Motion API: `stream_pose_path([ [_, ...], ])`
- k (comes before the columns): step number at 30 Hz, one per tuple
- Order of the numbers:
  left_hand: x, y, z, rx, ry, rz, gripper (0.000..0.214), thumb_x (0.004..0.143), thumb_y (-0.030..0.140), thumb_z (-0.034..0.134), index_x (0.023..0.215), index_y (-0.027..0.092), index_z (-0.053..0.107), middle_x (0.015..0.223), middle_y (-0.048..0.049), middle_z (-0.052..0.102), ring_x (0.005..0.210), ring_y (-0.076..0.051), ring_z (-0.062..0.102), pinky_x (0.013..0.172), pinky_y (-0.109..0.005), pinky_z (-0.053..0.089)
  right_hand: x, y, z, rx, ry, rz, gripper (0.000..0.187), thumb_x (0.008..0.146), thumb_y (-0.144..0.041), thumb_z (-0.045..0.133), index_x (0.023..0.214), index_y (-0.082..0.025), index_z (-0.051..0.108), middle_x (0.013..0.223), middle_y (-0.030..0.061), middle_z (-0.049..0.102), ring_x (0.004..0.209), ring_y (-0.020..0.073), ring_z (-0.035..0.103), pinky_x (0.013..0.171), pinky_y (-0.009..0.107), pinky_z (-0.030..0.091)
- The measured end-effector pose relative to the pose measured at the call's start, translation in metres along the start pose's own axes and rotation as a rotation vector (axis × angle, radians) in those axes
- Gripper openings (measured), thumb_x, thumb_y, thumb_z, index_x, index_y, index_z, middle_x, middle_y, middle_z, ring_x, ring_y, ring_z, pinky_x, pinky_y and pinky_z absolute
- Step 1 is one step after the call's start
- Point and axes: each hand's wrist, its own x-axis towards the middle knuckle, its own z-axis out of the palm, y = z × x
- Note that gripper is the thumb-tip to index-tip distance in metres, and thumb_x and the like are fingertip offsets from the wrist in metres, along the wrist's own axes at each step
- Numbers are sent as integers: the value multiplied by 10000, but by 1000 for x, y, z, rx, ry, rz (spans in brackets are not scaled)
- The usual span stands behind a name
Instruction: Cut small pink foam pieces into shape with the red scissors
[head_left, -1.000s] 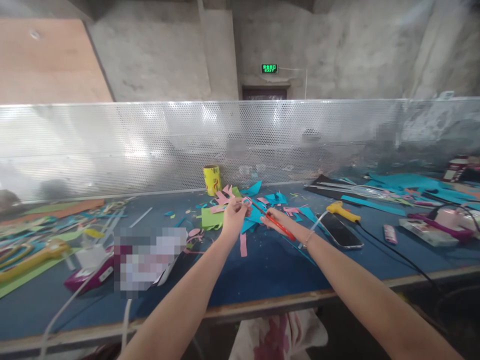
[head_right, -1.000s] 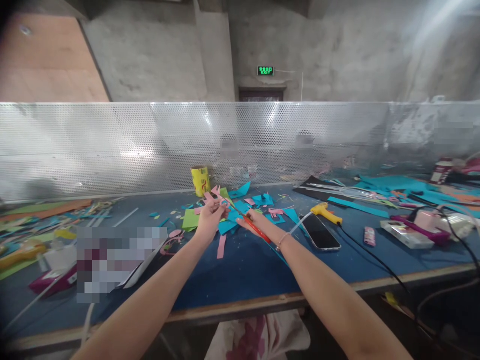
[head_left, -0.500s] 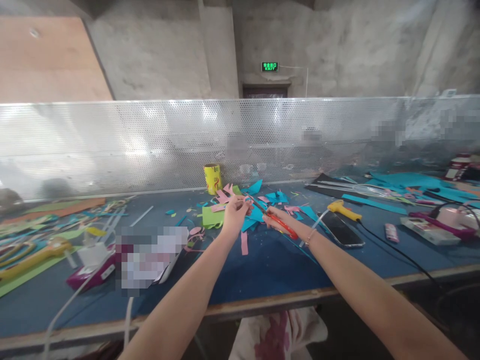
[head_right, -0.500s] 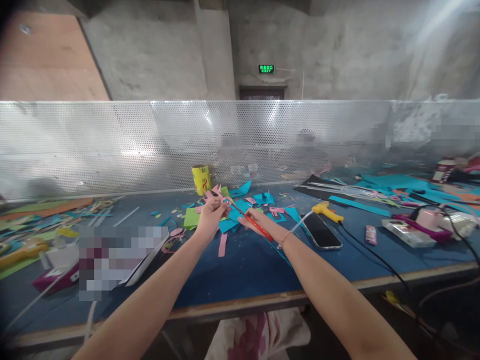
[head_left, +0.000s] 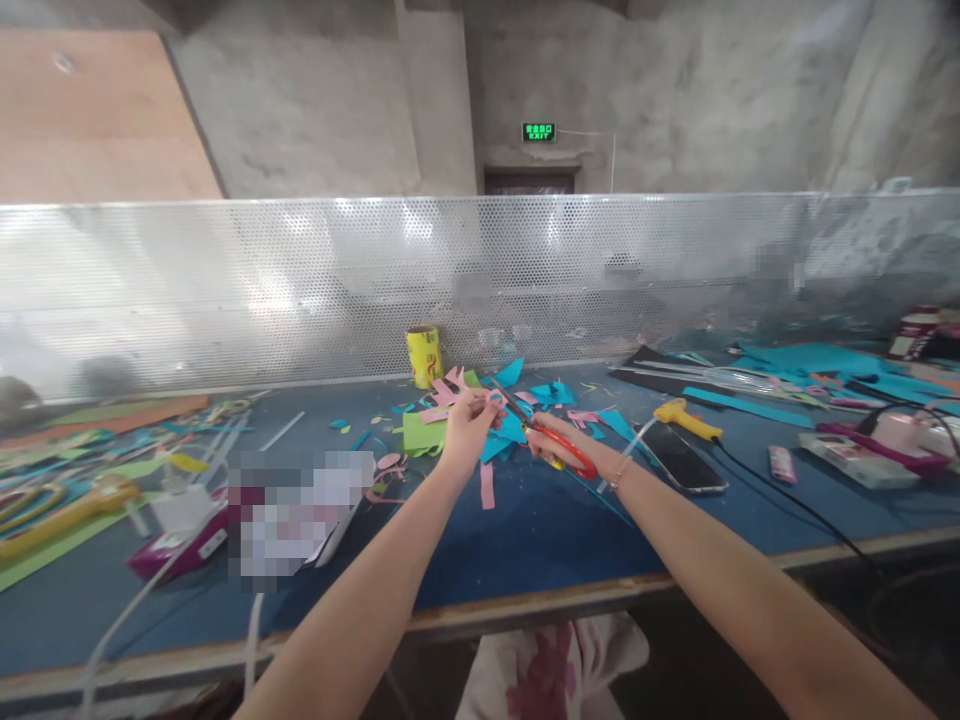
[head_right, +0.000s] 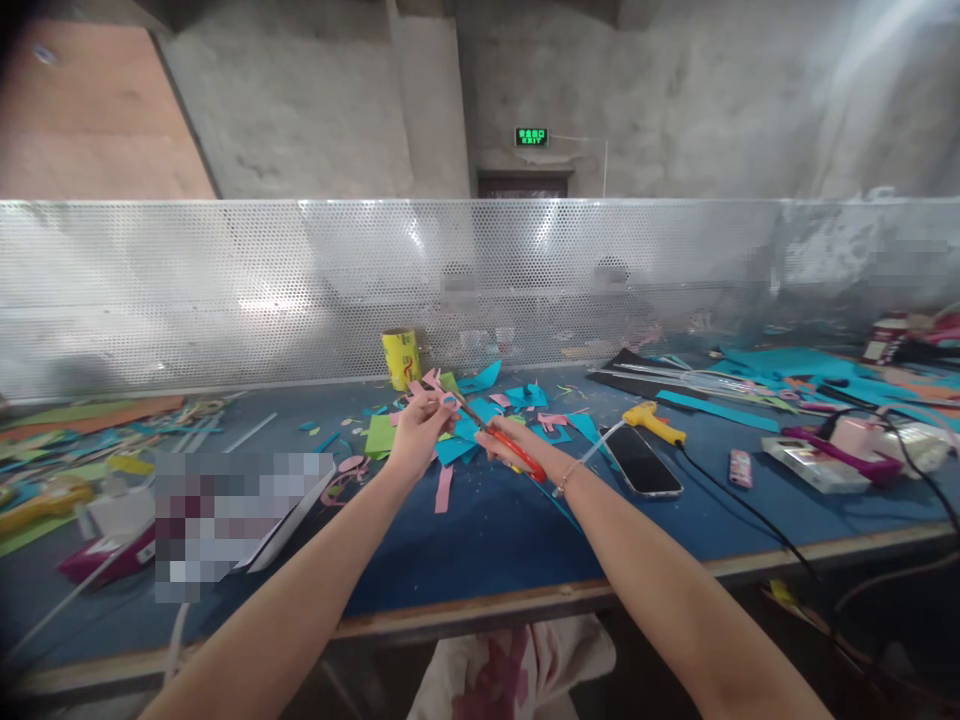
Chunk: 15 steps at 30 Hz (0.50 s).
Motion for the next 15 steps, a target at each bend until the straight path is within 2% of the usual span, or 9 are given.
stream_pose_path([
  [5, 0, 0, 0, -2, 6, -2, 360, 588, 414, 718, 727, 167, 496, 521, 31, 565, 465, -77, 498, 498, -215, 402, 1, 1, 1, 14, 21, 11, 283, 777, -481, 509, 688, -221, 444, 605, -2, 507, 464, 105, 434, 433, 257, 319],
  [15, 2, -2, -2, -35, 18, -52, 348, 570, 396, 730, 721, 158, 526, 534, 23, 570, 472, -72, 494, 490, -205, 380, 4, 6, 1, -56, 42, -1, 285, 809, -454, 473, 658, -215, 438, 569, -3, 495, 443, 103, 433, 414, 254, 315],
])
